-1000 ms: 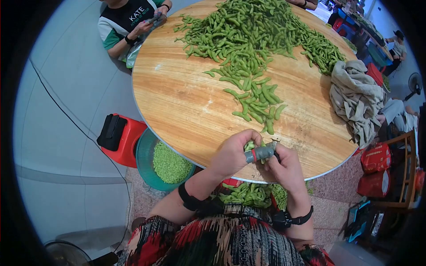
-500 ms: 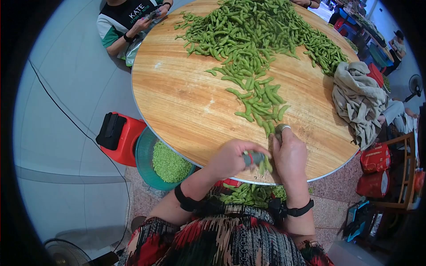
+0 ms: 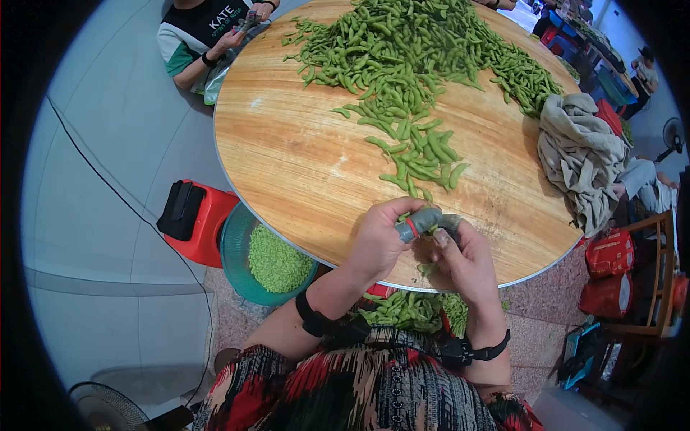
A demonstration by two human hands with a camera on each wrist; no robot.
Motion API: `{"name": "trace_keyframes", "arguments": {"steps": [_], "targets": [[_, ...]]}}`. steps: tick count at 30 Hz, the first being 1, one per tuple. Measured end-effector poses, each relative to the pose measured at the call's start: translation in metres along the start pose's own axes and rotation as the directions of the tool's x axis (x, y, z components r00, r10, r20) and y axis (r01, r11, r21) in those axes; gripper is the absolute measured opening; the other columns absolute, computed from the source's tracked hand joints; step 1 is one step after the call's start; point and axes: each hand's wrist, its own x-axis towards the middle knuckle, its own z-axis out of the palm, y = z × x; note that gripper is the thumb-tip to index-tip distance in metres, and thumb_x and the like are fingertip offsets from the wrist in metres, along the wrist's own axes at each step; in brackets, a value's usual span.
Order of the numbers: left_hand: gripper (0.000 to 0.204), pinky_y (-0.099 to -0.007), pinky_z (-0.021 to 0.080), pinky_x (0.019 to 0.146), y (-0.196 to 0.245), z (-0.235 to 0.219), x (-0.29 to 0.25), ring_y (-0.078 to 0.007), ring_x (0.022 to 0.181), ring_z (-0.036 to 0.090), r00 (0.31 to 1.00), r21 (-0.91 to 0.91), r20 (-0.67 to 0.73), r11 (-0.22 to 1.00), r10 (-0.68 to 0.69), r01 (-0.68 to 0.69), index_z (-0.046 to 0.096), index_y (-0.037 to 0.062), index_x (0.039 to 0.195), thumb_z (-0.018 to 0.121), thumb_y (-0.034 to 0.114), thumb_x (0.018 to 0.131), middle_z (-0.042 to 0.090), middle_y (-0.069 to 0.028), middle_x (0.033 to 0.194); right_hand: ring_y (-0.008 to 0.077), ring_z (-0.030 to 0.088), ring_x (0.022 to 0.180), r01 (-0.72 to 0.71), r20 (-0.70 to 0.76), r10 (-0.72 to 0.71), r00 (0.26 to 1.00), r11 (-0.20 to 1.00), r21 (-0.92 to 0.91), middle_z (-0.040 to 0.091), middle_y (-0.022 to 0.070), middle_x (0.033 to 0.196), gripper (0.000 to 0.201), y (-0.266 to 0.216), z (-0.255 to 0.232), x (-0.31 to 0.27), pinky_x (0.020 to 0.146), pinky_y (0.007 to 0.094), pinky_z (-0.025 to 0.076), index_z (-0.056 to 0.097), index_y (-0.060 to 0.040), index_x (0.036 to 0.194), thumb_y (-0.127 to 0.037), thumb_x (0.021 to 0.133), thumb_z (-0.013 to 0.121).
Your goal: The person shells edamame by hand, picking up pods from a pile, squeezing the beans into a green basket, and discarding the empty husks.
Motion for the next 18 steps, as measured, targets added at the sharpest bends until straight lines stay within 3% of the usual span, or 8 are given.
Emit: {"name": "trace_keyframes", "arguments": {"steps": [2,4,6,9,11,15,17,18], "targets": [[0.016,-0.0155,0.026,0.047,-0.001,0.0,0.002,-0.0005,0.058,0.042,0.992,0.158,-0.011,0.98,0.128,-0.125,0.063,0.0033,0.099,0.058,0.006,0.084,0.059,0.0025,0.082,0.0041,0.04,0.051,-0.026,0.071,0.022,0.997,0.999,0.048,0.048,-0.0032,0.06,0.022,0.003,-0.005,-0.001,0.047,0.0194,0.032,0.053,-0.0011,0.089,-0.023,0.092,0.051],[0.014,-0.0153,0.027,0.047,0.0,-0.002,0.0,-0.0002,0.059,0.043,0.993,0.172,-0.021,0.979,0.119,-0.114,0.064,0.004,0.097,0.058,0.007,0.084,0.059,0.0026,0.082,0.004,0.034,0.047,-0.247,0.288,0.158,0.945,0.919,0.307,0.042,-0.004,0.056,0.026,0.0,-0.012,-0.003,0.044,0.0196,0.027,0.052,-0.0033,0.083,-0.025,0.095,0.045],[0.013,-0.015,0.027,0.048,0.0,-0.004,-0.001,0.0001,0.059,0.044,0.993,0.186,-0.031,0.977,0.112,-0.104,0.065,0.0048,0.095,0.058,0.007,0.084,0.059,0.0027,0.082,0.0044,0.032,0.046,-0.255,0.31,0.15,0.939,0.908,0.331,0.041,-0.0041,0.055,0.025,-0.003,-0.011,-0.003,0.043,0.0198,0.026,0.052,-0.0038,0.082,-0.023,0.095,0.043],[0.012,-0.0159,0.029,0.049,-0.007,-0.01,0.002,-0.0006,0.061,0.044,0.983,0.35,-0.059,0.926,0.175,-0.144,0.065,0.0036,0.093,0.058,0.007,0.084,0.059,0.0016,0.083,0.0044,0.031,0.046,-0.241,0.301,0.144,0.943,0.917,0.319,0.04,-0.0042,0.055,0.023,0.0,-0.009,-0.002,0.041,0.0196,0.024,0.052,-0.0042,0.083,-0.019,0.096,0.04],[0.012,-0.0169,0.028,0.051,-0.011,-0.013,0.004,-0.0013,0.06,0.041,0.907,0.567,0.093,0.726,0.411,-0.388,0.065,0.0018,0.092,0.058,0.008,0.083,0.058,0.0008,0.082,0.0041,0.031,0.046,-0.223,0.271,0.145,0.951,0.933,0.283,0.04,-0.0041,0.056,0.022,0.001,-0.008,-0.002,0.041,0.0192,0.024,0.052,-0.0041,0.083,-0.017,0.096,0.04],[0.012,-0.0172,0.033,0.056,-0.004,-0.011,0.002,-0.0032,0.063,0.045,0.926,0.486,0.183,0.789,0.33,-0.376,0.065,-0.0004,0.09,0.059,0.007,0.082,0.057,-0.0004,0.082,0.0031,0.032,0.046,-0.26,0.237,0.188,0.953,0.91,0.322,0.044,-0.0042,0.059,0.018,-0.003,-0.006,-0.004,0.041,0.0181,0.025,0.052,-0.0045,0.085,-0.014,0.095,0.041],[0.013,-0.0177,0.038,0.061,0.004,-0.009,0.0,-0.0053,0.068,0.051,0.979,0.287,0.184,0.948,0.088,-0.139,0.063,-0.0012,0.092,0.061,0.007,0.082,0.056,0.0,0.08,0.0028,0.032,0.046,-0.291,0.23,0.22,0.948,0.892,0.345,0.045,-0.0041,0.061,0.017,-0.005,-0.004,-0.005,0.041,0.0177,0.026,0.053,-0.0045,0.087,-0.014,0.095,0.041],[0.013,-0.0177,0.038,0.061,0.003,-0.012,0.001,-0.0053,0.068,0.051,0.979,0.287,0.182,0.948,0.088,-0.139,0.063,-0.0012,0.092,0.061,0.007,0.082,0.056,0.0,0.08,0.0024,0.033,0.047,-0.305,0.222,0.234,0.946,0.877,0.372,0.045,-0.0042,0.06,0.017,-0.007,-0.003,-0.005,0.042,0.0174,0.026,0.053,-0.0047,0.088,-0.014,0.095,0.042]]}}
